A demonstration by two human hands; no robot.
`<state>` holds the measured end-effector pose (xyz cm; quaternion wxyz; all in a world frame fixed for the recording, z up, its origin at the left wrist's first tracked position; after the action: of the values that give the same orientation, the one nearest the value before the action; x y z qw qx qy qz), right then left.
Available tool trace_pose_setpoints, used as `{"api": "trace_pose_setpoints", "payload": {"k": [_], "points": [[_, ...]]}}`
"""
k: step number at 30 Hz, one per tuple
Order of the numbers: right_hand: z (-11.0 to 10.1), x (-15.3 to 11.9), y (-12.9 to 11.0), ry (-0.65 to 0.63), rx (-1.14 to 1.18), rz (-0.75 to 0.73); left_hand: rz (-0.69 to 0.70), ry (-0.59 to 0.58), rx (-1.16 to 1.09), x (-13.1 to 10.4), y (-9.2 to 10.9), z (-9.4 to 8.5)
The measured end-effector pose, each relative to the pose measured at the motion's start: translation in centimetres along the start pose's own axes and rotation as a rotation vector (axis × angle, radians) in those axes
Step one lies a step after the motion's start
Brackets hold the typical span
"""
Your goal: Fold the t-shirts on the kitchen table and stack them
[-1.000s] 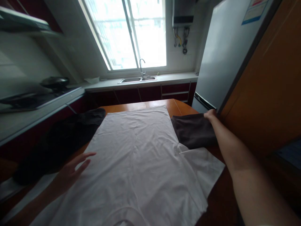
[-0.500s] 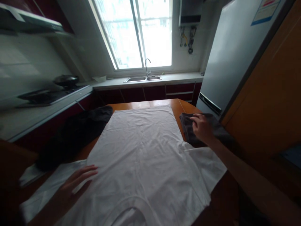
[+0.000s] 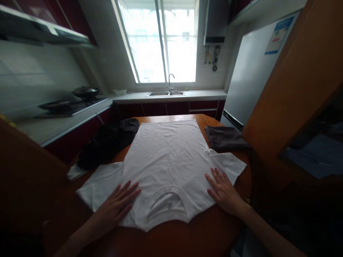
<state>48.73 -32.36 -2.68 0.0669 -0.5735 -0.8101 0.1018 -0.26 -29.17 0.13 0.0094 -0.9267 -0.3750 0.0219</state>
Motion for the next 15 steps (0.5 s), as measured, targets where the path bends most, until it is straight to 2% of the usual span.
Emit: {"api": "trace_pose_setpoints", "payload": {"k": [4, 7, 9, 11, 12, 14, 15], "points": [[0.7, -2.9, -0.2, -0.08, -0.07, 0.061, -0.013, -0.079, -0.024, -1.9, 1.2, -0.2], [1.3, -5.4, -1.1, -0.094, -0.056, 0.045, 0.006, -0.121, -0.094, -4.2, 2.6, -1.1], [1.1, -6.0, -1.4, -0.06, -0.004, 0.027, 0.029, -0.146, -0.185, -5.2, 2.9, -1.8], [0.4, -5.1, -0.9, 0.046, 0.064, 0.037, -0.014, -0.103, -0.305, -5.4, 1.9, -2.4], [-0.2, -4.2, -0.3, 0.118, 0.098, 0.063, -0.076, -0.042, -0.354, -5.2, 0.9, -2.5], [-1.3, -2.1, 1.5, 0.246, 0.125, 0.154, -0.264, 0.117, -0.394, -4.7, -1.9, -2.3], [-1.7, -1.1, 2.7, 0.278, 0.135, 0.245, -0.363, 0.171, -0.377, -4.4, -3.4, -1.9]]}}
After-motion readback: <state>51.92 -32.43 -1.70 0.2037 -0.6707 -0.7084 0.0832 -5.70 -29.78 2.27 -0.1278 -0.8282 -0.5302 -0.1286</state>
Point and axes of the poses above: each hand's wrist, its own x-axis towards the middle knuckle, its own z-axis out of the palm, y = z × x, the point moved 2 cm from there along x, towards the middle knuckle, and after that the axes turned 11 degrees about -y, right-handed, at the moved point
